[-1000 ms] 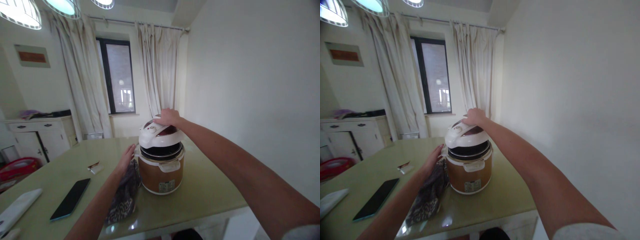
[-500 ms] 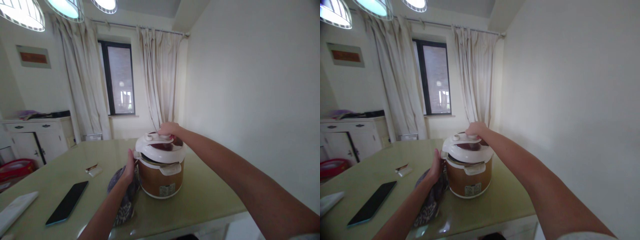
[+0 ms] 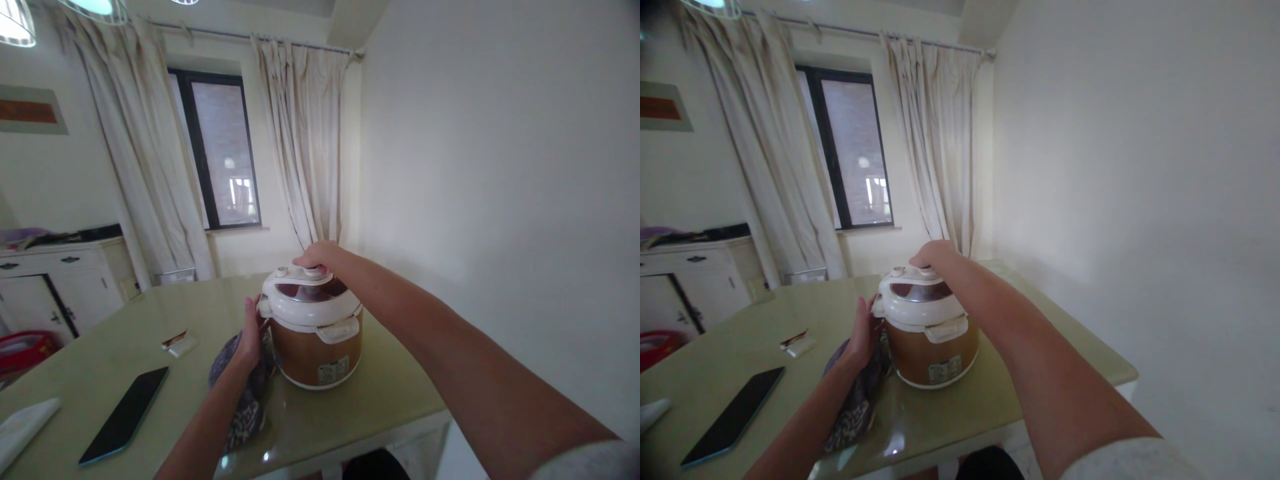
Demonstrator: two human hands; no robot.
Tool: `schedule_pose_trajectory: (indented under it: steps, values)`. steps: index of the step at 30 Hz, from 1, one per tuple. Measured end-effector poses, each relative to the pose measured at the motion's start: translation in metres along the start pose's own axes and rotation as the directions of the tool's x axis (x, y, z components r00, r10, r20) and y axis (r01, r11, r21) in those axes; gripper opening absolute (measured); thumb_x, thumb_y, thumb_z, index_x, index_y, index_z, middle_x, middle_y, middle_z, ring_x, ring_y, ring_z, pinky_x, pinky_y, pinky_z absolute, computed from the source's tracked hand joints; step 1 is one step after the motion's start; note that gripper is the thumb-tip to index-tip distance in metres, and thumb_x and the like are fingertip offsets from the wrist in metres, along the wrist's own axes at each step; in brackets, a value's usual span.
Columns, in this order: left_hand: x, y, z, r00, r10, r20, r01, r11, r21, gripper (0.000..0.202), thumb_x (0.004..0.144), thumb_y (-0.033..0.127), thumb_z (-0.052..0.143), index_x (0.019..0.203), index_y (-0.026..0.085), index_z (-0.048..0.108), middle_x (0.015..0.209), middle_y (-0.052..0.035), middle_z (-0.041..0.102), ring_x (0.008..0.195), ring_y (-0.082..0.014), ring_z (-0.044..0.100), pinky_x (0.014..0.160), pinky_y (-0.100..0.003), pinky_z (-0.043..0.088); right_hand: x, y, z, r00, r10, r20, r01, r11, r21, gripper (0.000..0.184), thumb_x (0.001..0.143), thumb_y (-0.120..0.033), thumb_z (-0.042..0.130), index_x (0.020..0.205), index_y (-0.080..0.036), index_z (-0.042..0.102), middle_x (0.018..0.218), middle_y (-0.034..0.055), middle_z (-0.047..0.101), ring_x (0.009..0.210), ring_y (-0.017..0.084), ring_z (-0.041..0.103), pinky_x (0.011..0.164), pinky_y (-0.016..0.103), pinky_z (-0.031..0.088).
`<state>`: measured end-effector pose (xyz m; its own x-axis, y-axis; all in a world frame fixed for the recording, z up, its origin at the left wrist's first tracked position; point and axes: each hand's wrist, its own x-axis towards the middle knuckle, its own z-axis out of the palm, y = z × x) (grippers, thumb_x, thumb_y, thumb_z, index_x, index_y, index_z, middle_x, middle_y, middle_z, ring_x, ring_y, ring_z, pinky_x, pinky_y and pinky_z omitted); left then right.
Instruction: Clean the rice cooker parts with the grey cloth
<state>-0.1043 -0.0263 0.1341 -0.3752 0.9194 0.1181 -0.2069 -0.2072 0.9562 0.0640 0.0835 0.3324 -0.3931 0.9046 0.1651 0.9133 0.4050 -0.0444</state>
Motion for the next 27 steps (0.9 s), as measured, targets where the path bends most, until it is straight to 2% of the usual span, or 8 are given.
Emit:
schedule_pose_trajectory:
  steps: [3,8,11,15,21,27]
  values:
    - [0.008,0.008,-0.001,0.996,-0.079,-0.03,0.079,0.997,-0.002,0.067,0.101,0.072,0.035,0.148,0.03,0.057,0.131,-0.0081,0.075,0.123,-0.0272,0.069,0.103,-0.047,0.054,-0.01,0.005,-0.001,1.0,0.017,0.016,-0.017,0.999,-0.045,0.069,0.076,-0.075,0.069,0.117,-0.022,0.081,0.12,0.0187,0.078,0.121,0.043,0.069,0.097,0.054,0.057]
    - [0.017,0.014,0.014,0.996,-0.07,0.047,0.075,0.989,-0.124,0.053,0.097,0.058,0.052,0.129,0.021,0.071,0.114,-0.0062,0.081,0.111,-0.0271,0.074,0.1,-0.042,0.056,-0.036,0.002,0.013,0.997,-0.019,-0.078,0.017,1.0,-0.026,0.062,0.085,-0.062,0.065,0.127,-0.018,0.076,0.131,0.0213,0.073,0.125,0.04,0.067,0.1,0.049,0.055]
    - [0.015,0.013,0.025,0.998,-0.056,0.004,0.056,0.985,-0.165,0.046,0.094,0.051,0.059,0.123,0.018,0.072,0.11,-0.0071,0.081,0.11,-0.0259,0.074,0.101,-0.04,0.057,-0.051,0.0,0.022,0.989,-0.016,-0.15,0.015,1.0,-0.005,0.057,0.092,-0.055,0.056,0.127,-0.015,0.075,0.129,0.0225,0.074,0.123,0.038,0.069,0.097,0.046,0.056]
    - [0.011,0.013,0.03,0.996,-0.07,-0.062,0.058,0.983,-0.171,0.043,0.095,0.048,0.057,0.123,0.02,0.072,0.109,-0.0054,0.082,0.111,-0.0246,0.075,0.101,-0.039,0.058,-0.061,0.001,0.025,0.979,-0.017,-0.205,0.023,0.999,0.025,0.057,0.097,-0.05,0.046,0.125,-0.01,0.074,0.125,0.0254,0.074,0.119,0.039,0.071,0.092,0.046,0.057]
    - [0.013,0.01,0.027,0.986,-0.089,-0.144,0.067,0.986,-0.15,0.041,0.097,0.044,0.055,0.125,0.019,0.071,0.111,-0.0073,0.081,0.112,-0.0252,0.075,0.104,-0.04,0.057,-0.06,0.011,0.023,0.985,-0.094,-0.147,0.095,0.995,-0.005,0.06,0.098,-0.056,0.045,0.131,-0.013,0.07,0.131,0.0237,0.072,0.123,0.039,0.069,0.095,0.047,0.055]
    - [0.013,0.004,0.028,0.991,-0.067,-0.116,0.048,0.986,-0.16,0.045,0.101,0.055,0.046,0.122,0.024,0.071,0.123,-0.0082,0.078,0.12,-0.0258,0.072,0.107,-0.041,0.054,-0.06,0.021,0.029,0.981,-0.099,-0.166,0.101,0.995,0.003,0.063,0.099,-0.064,0.042,0.132,-0.016,0.067,0.129,0.0216,0.073,0.119,0.038,0.07,0.094,0.046,0.054]
